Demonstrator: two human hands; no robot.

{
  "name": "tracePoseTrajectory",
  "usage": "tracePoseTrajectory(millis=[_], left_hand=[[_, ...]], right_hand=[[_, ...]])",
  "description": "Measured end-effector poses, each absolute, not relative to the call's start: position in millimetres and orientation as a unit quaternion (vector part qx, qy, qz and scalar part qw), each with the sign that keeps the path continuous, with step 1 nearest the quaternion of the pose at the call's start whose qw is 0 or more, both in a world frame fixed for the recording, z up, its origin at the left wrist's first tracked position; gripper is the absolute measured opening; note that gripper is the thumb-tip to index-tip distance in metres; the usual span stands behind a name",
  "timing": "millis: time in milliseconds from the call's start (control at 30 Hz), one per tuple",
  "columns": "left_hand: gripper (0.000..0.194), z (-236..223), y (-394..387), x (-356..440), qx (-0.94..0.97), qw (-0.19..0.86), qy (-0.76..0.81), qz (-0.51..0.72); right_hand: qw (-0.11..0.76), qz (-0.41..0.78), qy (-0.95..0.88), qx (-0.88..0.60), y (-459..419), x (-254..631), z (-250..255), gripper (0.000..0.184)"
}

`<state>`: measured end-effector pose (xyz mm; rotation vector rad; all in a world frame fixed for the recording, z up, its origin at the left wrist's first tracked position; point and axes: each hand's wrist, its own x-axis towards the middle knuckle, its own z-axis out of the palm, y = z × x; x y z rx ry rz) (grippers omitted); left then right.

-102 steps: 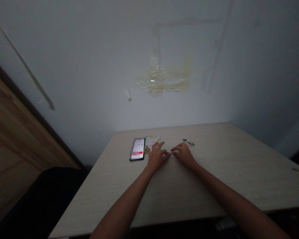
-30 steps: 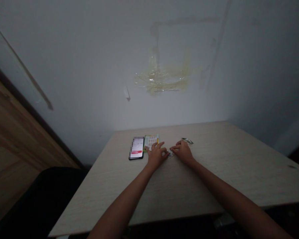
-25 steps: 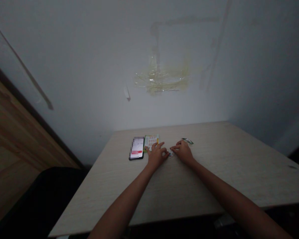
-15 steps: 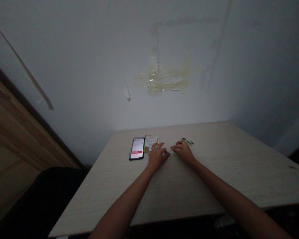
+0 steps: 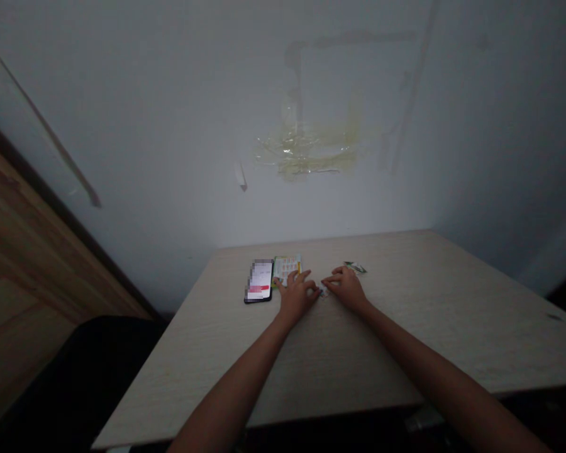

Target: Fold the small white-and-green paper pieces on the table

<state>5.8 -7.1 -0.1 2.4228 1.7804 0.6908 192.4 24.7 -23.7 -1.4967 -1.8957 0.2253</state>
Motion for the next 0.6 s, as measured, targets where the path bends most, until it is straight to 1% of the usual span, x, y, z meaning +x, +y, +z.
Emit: tracePoseTrajectory(millis=[233,367,467,600], left_hand=[[0.015,2.6,-9.9,5.4,0.789,0.028,0.574,0.219],[0.016,4.0,-10.9,5.1,0.793,0.025,0.57,0.214],[0.016,3.2,-10.0,5.0,0.789,0.023,0.575,0.218],[0.015,2.0,-8.9,4.9,0.779,0.018,0.584,0.229]], right_hand=[[0.376,0.112,-0.737,-0.551,29.5,196.3,-27.7,0.018],[0.38,0.128,-0.747,-0.53,30.7,199.7,-28.9,0.011],[0.363,0.125,-0.766,-0.515,27.7,199.5,-27.4,0.006],[0.326,0.117,-0.776,-0.527,22.8,197.2,-24.0,0.005]])
